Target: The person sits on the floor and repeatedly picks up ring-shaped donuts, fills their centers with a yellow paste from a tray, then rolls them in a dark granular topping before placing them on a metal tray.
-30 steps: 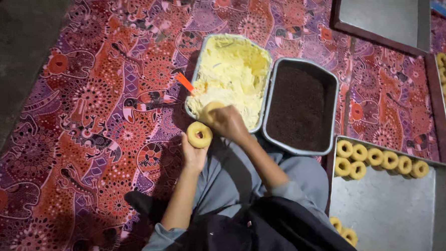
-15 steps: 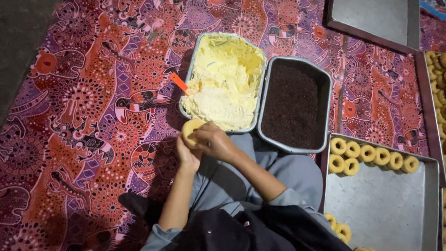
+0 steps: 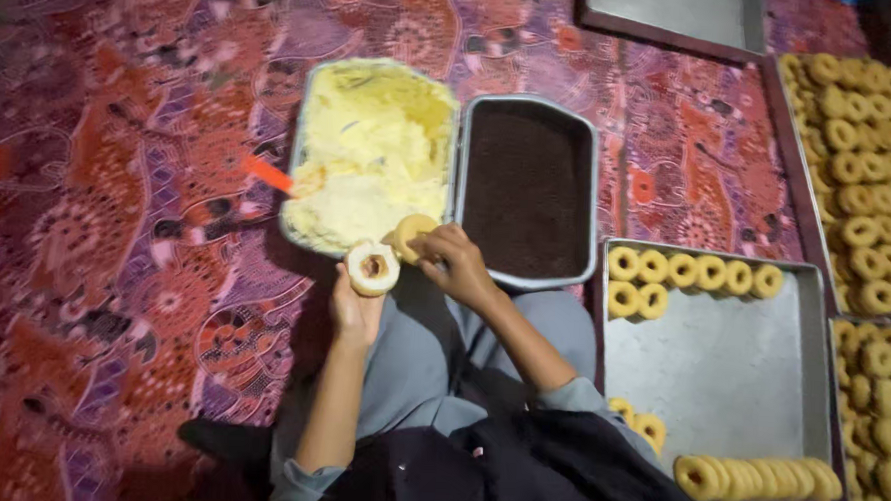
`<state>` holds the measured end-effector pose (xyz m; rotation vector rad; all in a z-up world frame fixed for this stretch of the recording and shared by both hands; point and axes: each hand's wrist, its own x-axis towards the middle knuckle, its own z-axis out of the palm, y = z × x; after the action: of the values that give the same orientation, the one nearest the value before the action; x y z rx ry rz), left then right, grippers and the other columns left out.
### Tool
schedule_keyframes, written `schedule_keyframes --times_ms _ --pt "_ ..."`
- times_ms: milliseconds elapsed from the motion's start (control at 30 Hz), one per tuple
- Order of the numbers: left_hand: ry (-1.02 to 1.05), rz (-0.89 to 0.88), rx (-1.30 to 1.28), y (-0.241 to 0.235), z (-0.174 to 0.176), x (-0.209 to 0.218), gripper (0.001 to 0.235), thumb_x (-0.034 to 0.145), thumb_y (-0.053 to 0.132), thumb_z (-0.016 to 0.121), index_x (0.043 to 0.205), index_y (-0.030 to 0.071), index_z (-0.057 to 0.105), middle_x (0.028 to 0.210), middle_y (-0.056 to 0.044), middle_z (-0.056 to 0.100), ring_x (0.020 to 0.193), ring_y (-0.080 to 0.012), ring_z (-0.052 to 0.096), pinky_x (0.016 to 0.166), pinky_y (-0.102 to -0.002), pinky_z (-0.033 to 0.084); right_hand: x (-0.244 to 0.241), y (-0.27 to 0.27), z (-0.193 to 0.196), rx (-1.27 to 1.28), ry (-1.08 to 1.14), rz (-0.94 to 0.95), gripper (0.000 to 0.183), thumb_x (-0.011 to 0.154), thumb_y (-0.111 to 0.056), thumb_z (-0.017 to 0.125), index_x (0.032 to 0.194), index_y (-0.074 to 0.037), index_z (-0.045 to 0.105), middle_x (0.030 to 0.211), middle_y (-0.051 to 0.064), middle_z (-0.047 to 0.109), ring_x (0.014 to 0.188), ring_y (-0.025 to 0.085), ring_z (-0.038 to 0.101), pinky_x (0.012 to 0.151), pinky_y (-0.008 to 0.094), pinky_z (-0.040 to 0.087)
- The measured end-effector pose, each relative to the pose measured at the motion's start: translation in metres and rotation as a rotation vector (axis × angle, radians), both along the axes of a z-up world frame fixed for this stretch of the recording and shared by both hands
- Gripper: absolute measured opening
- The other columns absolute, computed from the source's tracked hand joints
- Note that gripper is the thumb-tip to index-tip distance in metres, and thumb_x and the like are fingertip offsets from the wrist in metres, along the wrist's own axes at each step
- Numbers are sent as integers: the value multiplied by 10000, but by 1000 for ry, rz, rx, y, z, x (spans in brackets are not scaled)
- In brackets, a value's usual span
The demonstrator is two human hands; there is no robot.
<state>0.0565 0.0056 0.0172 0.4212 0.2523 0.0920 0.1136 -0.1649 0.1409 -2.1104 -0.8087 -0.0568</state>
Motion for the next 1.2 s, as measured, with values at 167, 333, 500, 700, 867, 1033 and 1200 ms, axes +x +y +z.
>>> schedule_keyframes --times_ms 167,333,500,700,867,1033,1200 --pt "36 -215 57 -73 23 43 561 1059 439 443 1475 64 459 1496 -132 504 1406 -279 472 1178 -484 377 25 -84 -29 158 -55 -135 312 804 -50 796 1105 -55 717 1017 126 698 1001 321 682 858 400 575" --pt "249 -452 1082 -145 24 115 480 1081 373 450 1400 22 524 1401 -184 569 1339 -325 528 1151 -483 430 56 -180 -88 -382 6 -474 227 783 -110 776 988 -44 704 911 172 696 921 385 652 827 482 542" --pt "-575 -9 1850 -182 2 173 435 1081 323 451 1358 0 534 1370 -209 583 1328 -359 534 1157 -492 433 68 -225 -128 493 474 -932 212 922 -113 587 1083 -51 710 961 95 734 892 264 687 783 408 566" --pt "-11 -215 734 -203 -32 168 382 1080 264 453 1308 -28 545 1333 -240 600 1315 -399 540 1163 -502 436 58 -226 -103 1190 800 -734 315 827 -22 567 1114 -11 696 1019 104 706 877 225 675 729 349 564" --pt "255 -433 -65 -213 -29 141 477 1087 337 304 1374 23 519 1352 -164 609 1285 -321 568 1097 -484 463 48 -178 -40 402 5 -695 319 876 -71 665 1193 -39 676 1204 114 667 1100 273 679 965 397 563" --pt "154 -449 -79 -221 23 138 465 1072 335 349 1431 78 495 1406 -127 581 1313 -298 561 1083 -448 518 50 -178 -9 469 205 -764 468 825 -111 736 1279 -162 636 1266 130 651 1157 330 622 957 448 524" --pt "350 -802 648 -230 64 135 493 934 312 583 1399 189 475 1523 -130 393 1288 -398 511 974 -598 554 35 -257 -69 1592 1041 -597 467 837 -174 736 1261 -100 553 1205 126 640 1101 321 651 910 553 553"
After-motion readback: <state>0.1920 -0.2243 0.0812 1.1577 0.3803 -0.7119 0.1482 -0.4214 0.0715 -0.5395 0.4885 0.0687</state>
